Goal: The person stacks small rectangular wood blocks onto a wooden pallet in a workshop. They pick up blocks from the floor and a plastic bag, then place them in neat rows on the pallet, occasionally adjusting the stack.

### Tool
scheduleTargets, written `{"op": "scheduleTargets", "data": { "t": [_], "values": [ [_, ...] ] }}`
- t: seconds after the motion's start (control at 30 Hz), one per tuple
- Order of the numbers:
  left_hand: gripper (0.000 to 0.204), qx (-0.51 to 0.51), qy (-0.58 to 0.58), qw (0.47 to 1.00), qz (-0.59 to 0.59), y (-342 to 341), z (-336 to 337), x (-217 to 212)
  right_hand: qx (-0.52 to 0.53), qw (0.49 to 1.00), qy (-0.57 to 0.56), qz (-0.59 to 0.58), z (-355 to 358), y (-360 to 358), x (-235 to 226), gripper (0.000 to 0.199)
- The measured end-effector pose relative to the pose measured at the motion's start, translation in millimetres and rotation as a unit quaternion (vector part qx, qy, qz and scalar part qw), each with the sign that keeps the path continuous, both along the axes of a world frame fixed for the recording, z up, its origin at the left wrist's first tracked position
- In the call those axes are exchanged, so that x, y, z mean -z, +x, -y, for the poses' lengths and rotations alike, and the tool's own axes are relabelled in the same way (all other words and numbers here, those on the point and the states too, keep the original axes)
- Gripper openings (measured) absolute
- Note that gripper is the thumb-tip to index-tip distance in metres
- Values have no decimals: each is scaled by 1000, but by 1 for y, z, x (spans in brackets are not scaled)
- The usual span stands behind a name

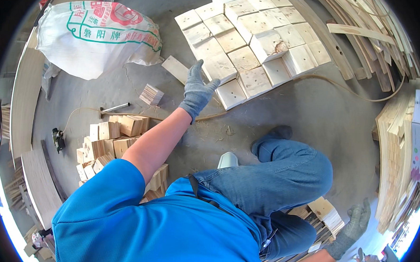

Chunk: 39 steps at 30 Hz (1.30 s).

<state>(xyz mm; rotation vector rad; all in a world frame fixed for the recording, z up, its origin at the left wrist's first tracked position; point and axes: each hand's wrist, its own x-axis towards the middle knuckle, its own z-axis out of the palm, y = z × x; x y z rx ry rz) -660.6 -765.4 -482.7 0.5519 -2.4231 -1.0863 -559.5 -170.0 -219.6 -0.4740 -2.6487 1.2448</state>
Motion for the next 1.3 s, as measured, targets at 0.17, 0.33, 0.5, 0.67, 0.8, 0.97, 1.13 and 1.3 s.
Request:
{"op": "scheduleTargets", "data": {
  "t": [0.17,0.33,0.5,0.67,0.8,0.97,1.13,1.3],
  "values": [
    [86,-92,33,990,100,46,33,45,-7,998,65,13,13,-29,-10,53],
    [86,-128,-27,961,242,116,114,128,-15,995,80,64,-16,-48,-3,51],
    [80,24,-127,896,425,134,148,141,-5,993,83,83,-8,-59,-5,51],
    [78,127,-247,794,541,94,173,117,0,989,114,94,-3,-57,-9,53],
    [78,118,-243,771,577,89,202,124,9,987,104,124,-16,-48,-6,54],
    [70,158,-256,741,600,122,211,114,41,986,83,137,-19,-28,2,55],
    [68,92,-190,802,559,191,228,144,48,985,89,141,-6,-36,3,50],
    [63,61,-225,827,512,194,227,140,13,981,127,143,16,-51,-5,50]
  ]
}}
